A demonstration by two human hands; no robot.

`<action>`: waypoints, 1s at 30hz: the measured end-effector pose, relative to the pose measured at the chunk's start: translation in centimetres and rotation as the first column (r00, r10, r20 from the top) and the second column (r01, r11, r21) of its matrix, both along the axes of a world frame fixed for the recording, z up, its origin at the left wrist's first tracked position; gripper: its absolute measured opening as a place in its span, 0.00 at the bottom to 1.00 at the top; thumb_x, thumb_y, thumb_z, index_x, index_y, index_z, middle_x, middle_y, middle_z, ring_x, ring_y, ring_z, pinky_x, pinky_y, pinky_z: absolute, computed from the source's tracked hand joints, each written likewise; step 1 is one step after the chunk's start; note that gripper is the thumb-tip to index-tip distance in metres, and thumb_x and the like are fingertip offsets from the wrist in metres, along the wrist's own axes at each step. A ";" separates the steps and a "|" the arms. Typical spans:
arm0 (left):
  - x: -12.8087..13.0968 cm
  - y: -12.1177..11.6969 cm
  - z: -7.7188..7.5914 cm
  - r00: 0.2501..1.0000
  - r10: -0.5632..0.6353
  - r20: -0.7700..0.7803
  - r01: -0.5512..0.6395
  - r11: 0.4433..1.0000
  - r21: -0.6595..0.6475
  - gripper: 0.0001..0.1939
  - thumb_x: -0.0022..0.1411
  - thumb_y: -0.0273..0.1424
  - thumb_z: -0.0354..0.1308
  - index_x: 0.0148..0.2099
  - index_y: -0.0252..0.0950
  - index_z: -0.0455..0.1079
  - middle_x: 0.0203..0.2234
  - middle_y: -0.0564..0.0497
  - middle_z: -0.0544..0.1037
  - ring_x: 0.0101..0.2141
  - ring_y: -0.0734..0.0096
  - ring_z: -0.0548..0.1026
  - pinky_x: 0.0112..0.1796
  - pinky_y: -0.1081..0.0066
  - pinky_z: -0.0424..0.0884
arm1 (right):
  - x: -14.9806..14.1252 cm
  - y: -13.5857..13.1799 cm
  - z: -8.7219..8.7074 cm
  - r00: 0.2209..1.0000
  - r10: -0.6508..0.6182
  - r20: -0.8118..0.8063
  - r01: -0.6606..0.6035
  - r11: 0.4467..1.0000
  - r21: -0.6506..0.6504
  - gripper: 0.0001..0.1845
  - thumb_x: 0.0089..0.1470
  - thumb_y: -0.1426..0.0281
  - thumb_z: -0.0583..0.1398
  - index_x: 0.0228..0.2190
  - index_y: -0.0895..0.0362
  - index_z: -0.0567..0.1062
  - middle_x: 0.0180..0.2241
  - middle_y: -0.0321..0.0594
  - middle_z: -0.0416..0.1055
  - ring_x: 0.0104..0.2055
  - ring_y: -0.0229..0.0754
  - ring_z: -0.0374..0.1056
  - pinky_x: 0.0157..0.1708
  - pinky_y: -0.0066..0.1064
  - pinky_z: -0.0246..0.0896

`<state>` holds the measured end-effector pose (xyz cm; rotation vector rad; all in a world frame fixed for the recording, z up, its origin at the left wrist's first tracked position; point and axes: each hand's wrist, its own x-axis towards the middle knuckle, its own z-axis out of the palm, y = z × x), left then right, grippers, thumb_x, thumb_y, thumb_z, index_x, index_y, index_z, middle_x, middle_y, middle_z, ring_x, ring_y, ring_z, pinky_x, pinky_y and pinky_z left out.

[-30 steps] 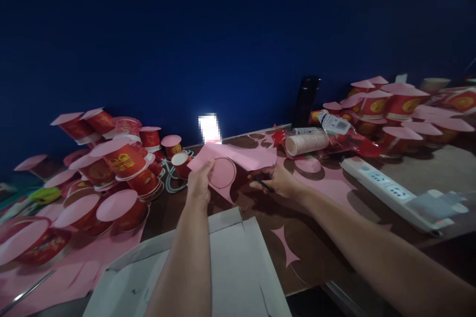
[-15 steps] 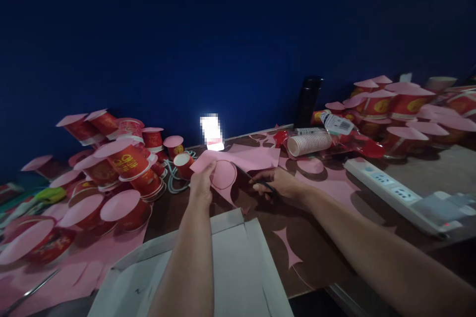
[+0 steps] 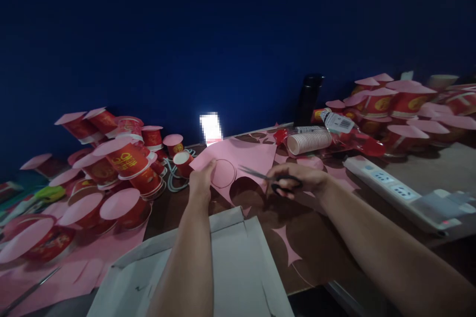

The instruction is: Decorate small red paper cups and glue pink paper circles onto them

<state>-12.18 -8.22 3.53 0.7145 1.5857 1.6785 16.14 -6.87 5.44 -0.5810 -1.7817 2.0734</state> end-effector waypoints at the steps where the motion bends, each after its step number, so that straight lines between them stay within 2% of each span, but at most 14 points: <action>1: 0.0 0.0 0.0 1.000 -0.002 0.013 0.001 1.000 0.022 0.25 0.40 0.39 0.71 0.40 0.28 0.77 0.35 0.40 0.80 0.36 0.58 0.78 0.41 0.62 0.74 | -0.5 0.1 -0.3 0.997 -0.005 0.075 0.005 1.000 0.000 0.25 0.47 0.59 0.67 0.42 0.63 0.76 0.26 0.37 0.72 0.22 0.30 0.65 0.20 0.19 0.62; 2: 0.1 -0.1 0.0 0.999 -0.004 0.044 0.002 0.999 0.047 0.25 0.40 0.38 0.72 0.40 0.28 0.77 0.36 0.41 0.80 0.36 0.58 0.78 0.41 0.62 0.74 | -0.9 0.2 -0.7 0.992 0.005 0.127 -0.003 1.000 -0.015 0.24 0.46 0.60 0.68 0.42 0.62 0.76 0.27 0.37 0.71 0.23 0.30 0.65 0.21 0.20 0.63; 5: 0.3 -0.2 0.1 0.983 -0.044 0.178 0.024 0.993 0.116 0.23 0.41 0.34 0.72 0.41 0.28 0.76 0.36 0.42 0.80 0.35 0.62 0.78 0.41 0.62 0.75 | -1.7 0.2 -1.5 0.988 -0.074 0.132 0.078 0.997 -0.021 0.21 0.47 0.61 0.68 0.41 0.61 0.76 0.31 0.39 0.72 0.26 0.30 0.66 0.22 0.19 0.63; 10: 0.8 -0.2 0.6 0.950 -0.055 0.309 0.001 0.985 0.171 0.19 0.44 0.26 0.70 0.41 0.27 0.76 0.35 0.43 0.80 0.33 0.67 0.78 0.42 0.63 0.75 | -1.6 0.2 -1.9 0.978 -0.070 0.198 0.070 0.998 0.010 0.22 0.49 0.59 0.66 0.42 0.60 0.76 0.24 0.36 0.71 0.21 0.28 0.64 0.14 0.16 0.45; 12: 0.9 -0.1 0.8 0.945 -0.036 0.325 -0.025 0.983 0.180 0.17 0.44 0.24 0.69 0.40 0.27 0.76 0.36 0.43 0.80 0.34 0.68 0.78 0.43 0.65 0.75 | -1.6 0.2 -2.0 0.977 -0.052 0.205 0.047 0.998 0.028 0.22 0.50 0.58 0.65 0.42 0.61 0.76 0.24 0.37 0.71 0.20 0.28 0.64 0.13 0.16 0.41; 17: 1.3 -0.2 0.7 0.943 -0.099 0.317 0.036 0.979 0.199 0.16 0.46 0.24 0.68 0.41 0.28 0.76 0.38 0.42 0.80 0.37 0.66 0.78 0.45 0.63 0.74 | -2.0 0.3 -2.2 0.984 -0.032 0.174 0.030 0.999 0.019 0.24 0.51 0.57 0.64 0.43 0.62 0.76 0.26 0.42 0.75 0.22 0.30 0.67 0.14 0.16 0.45; 24: 1.9 -0.6 0.4 0.945 -0.225 0.237 0.194 0.970 0.145 0.21 0.46 0.30 0.70 0.44 0.29 0.75 0.39 0.41 0.80 0.42 0.59 0.78 0.48 0.59 0.72 | -2.3 0.3 -2.4 0.990 -0.132 0.058 0.133 0.991 -0.024 0.25 0.51 0.56 0.64 0.46 0.61 0.74 0.28 0.42 0.76 0.23 0.33 0.70 0.14 0.17 0.51; 30: 2.8 -1.0 0.4 0.943 -0.300 0.143 0.276 0.946 0.168 0.23 0.46 0.32 0.70 0.45 0.28 0.74 0.39 0.41 0.80 0.43 0.59 0.77 0.49 0.59 0.71 | -2.5 0.2 -2.4 0.973 -0.230 0.009 0.230 0.972 -0.050 0.23 0.49 0.58 0.66 0.43 0.61 0.76 0.28 0.42 0.76 0.25 0.33 0.71 0.16 0.17 0.52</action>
